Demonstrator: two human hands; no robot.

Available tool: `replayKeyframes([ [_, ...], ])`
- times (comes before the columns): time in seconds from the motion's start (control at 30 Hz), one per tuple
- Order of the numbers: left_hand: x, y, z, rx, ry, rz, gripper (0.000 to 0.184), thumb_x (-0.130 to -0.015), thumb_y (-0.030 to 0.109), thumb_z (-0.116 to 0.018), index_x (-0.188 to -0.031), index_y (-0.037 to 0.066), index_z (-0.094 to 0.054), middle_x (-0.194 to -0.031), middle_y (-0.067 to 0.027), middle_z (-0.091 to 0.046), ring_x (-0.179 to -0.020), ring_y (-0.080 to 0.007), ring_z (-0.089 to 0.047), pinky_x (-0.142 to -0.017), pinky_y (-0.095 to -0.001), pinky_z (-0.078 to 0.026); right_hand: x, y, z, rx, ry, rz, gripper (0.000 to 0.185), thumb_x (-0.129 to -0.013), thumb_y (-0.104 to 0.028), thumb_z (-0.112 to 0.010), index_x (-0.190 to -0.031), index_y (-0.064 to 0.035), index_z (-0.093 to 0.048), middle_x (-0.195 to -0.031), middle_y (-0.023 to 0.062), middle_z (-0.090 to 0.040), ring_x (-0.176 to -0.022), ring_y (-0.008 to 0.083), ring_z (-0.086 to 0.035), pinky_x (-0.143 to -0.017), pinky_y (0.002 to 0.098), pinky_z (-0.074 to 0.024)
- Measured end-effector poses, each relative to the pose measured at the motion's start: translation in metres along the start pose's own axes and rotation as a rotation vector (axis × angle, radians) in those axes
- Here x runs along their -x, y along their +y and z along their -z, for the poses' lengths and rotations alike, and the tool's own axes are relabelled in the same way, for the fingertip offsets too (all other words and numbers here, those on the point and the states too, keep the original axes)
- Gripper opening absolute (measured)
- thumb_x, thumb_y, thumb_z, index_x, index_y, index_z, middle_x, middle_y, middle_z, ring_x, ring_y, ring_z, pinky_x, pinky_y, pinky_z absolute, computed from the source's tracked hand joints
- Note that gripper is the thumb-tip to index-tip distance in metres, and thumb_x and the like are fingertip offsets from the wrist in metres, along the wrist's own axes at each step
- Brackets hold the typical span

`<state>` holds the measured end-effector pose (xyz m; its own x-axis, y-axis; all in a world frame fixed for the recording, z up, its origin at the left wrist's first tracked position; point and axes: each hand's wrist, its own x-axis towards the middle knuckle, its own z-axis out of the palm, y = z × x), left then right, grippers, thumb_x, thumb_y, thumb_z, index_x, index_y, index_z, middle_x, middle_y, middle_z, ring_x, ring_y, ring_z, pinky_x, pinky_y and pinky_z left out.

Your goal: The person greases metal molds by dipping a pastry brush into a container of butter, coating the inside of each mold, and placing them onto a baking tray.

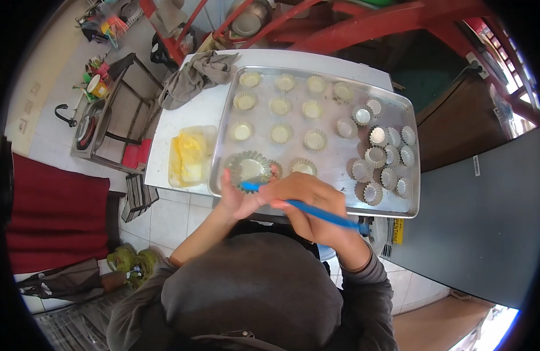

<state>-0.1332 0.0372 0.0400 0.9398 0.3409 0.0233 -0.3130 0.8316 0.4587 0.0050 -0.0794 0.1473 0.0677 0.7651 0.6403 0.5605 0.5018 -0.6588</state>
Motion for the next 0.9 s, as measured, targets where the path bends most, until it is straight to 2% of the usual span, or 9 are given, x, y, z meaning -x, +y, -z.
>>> replayKeyframes([
  [0.03,0.0,-0.003,0.0,0.043,0.009,-0.011,0.082,-0.073,0.063,-0.065,-0.13,0.007,-0.046,-0.12,-0.009,-0.055,-0.107,-0.0215,-0.056,-0.103,-0.0668,-0.03,0.004,0.001,0.0,-0.05,-0.055,-0.052,0.017,-0.079,0.005,-0.063,-0.096,0.0014,-0.063,-0.094,0.0132,-0.068,-0.08,0.0283,-0.065,-0.071,0.0335,-0.0522],
  [0.23,-0.003,-0.012,0.001,0.075,-0.082,0.069,0.082,-0.075,0.063,-0.064,-0.132,0.008,-0.044,-0.121,-0.0093,-0.055,-0.11,-0.022,-0.055,-0.102,-0.0663,-0.031,0.012,0.014,-0.001,0.058,0.147,0.003,0.017,-0.08,0.006,-0.062,-0.097,0.0024,-0.062,-0.094,0.0148,-0.067,-0.081,0.0294,-0.065,-0.072,0.0356,-0.0519],
  [0.33,-0.002,-0.009,-0.014,0.055,-0.046,0.084,0.082,-0.076,0.063,-0.063,-0.134,0.009,-0.041,-0.122,-0.0081,-0.055,-0.112,-0.0213,-0.055,-0.103,-0.0663,-0.03,0.015,0.01,-0.001,0.033,-0.004,0.011,0.018,-0.078,0.007,-0.062,-0.095,0.0028,-0.061,-0.094,0.0154,-0.067,-0.08,0.0309,-0.065,-0.071,0.036,-0.0523],
  [0.43,-0.004,-0.019,0.002,0.065,-0.043,0.055,0.082,-0.078,0.063,-0.061,-0.136,0.009,-0.039,-0.126,-0.0078,-0.053,-0.114,-0.0231,-0.054,-0.103,-0.0662,-0.03,0.018,0.025,-0.002,0.16,0.119,0.137,0.018,-0.076,0.008,-0.063,-0.093,0.0026,-0.061,-0.093,0.0158,-0.067,-0.08,0.0315,-0.065,-0.072,0.0371,-0.0526],
  [0.53,-0.001,-0.021,-0.003,0.098,0.008,0.06,0.081,-0.08,0.062,-0.06,-0.137,0.009,-0.037,-0.129,-0.0079,-0.051,-0.115,-0.0261,-0.053,-0.103,-0.0653,-0.031,0.022,0.017,0.003,0.173,0.209,0.071,0.019,-0.075,0.007,-0.064,-0.093,0.0026,-0.061,-0.092,0.0161,-0.067,-0.08,0.0314,-0.066,-0.072,0.0379,-0.0529],
  [0.63,-0.002,-0.017,-0.014,0.011,0.004,0.039,0.08,-0.08,0.062,-0.059,-0.135,0.007,-0.04,-0.13,-0.0088,-0.05,-0.117,-0.0281,-0.051,-0.104,-0.0633,-0.032,0.021,0.014,-0.004,0.127,0.118,0.083,0.016,-0.077,0.006,-0.063,-0.093,0.0033,-0.062,-0.093,0.0164,-0.067,-0.079,0.031,-0.066,-0.072,0.0374,-0.053],
  [0.73,-0.002,-0.014,0.003,-0.107,-0.018,0.031,0.081,-0.079,0.059,-0.063,-0.134,0.004,-0.041,-0.131,-0.0108,-0.05,-0.121,-0.0281,-0.049,-0.105,-0.0596,-0.033,0.023,0.009,0.007,-0.041,-0.048,-0.107,0.012,-0.081,0.004,-0.061,-0.093,0.0034,-0.063,-0.093,0.016,-0.067,-0.08,0.0303,-0.066,-0.072,0.0356,-0.0527],
  [0.83,-0.004,-0.011,0.015,-0.081,-0.097,0.042,0.083,-0.076,0.054,-0.07,-0.132,-0.001,-0.043,-0.13,-0.0145,-0.051,-0.123,-0.0283,-0.048,-0.105,-0.0546,-0.035,0.02,0.003,0.023,-0.312,0.078,-0.387,0.009,-0.084,0.002,-0.06,-0.093,0.0019,-0.064,-0.09,0.0142,-0.067,-0.081,0.0274,-0.065,-0.073,0.0335,-0.052],
  [0.9,-0.006,-0.006,0.015,-0.112,-0.134,0.057,0.084,-0.074,0.05,-0.074,-0.132,-0.002,-0.043,-0.129,-0.0161,-0.052,-0.122,-0.0286,-0.049,-0.105,-0.0512,-0.036,0.017,0.014,0.011,-0.232,0.105,-0.248,0.009,-0.085,0.001,-0.06,-0.093,0.001,-0.065,-0.087,0.0132,-0.067,-0.08,0.0252,-0.065,-0.072,0.0322,-0.0513],
])
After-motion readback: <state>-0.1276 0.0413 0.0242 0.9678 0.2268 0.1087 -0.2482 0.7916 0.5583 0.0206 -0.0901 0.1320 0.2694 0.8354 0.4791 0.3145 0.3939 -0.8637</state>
